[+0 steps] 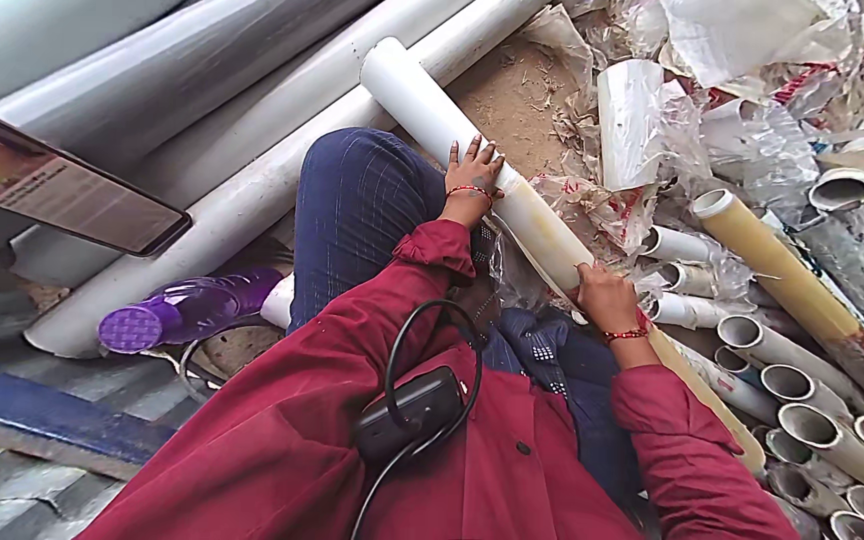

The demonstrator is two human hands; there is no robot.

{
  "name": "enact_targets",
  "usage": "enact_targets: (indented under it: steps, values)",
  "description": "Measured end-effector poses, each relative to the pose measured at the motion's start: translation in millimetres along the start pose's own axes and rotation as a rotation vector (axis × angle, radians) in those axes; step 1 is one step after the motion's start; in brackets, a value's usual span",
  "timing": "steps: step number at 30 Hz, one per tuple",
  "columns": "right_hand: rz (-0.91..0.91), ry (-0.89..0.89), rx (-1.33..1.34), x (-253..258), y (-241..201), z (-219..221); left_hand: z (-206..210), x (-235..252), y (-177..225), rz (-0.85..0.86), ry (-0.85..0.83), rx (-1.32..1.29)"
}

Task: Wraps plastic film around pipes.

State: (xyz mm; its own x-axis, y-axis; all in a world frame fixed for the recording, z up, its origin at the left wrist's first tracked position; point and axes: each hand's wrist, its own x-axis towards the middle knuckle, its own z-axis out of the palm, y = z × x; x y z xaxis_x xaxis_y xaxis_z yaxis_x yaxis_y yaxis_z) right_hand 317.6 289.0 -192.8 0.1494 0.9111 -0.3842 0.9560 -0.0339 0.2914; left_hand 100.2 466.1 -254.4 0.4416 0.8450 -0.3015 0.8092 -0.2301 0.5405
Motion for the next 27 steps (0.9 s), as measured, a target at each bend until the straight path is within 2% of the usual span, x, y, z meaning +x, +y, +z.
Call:
enact_targets:
  steps: [4, 10, 15, 27]
  values:
    - [0.015, -0.016, -0.026, -11.3, 9.4, 7.8, 0.7, -0.1, -1.2, 0.010, 0.003, 0.003]
    - [0.104, -0.195, -0.083, -17.4, 10.5, 5.7, 1.1, -0.2, -1.0, -0.003, -0.004, 0.030]
    - [0.124, -0.245, -0.093, -19.6, 10.7, 1.1, 2.9, -1.4, -2.4, 0.013, 0.017, 0.031]
    - [0.115, -0.212, -0.082, -26.6, 27.5, 11.5, 3.2, 0.3, -3.2, 0.011, 0.025, 0.026]
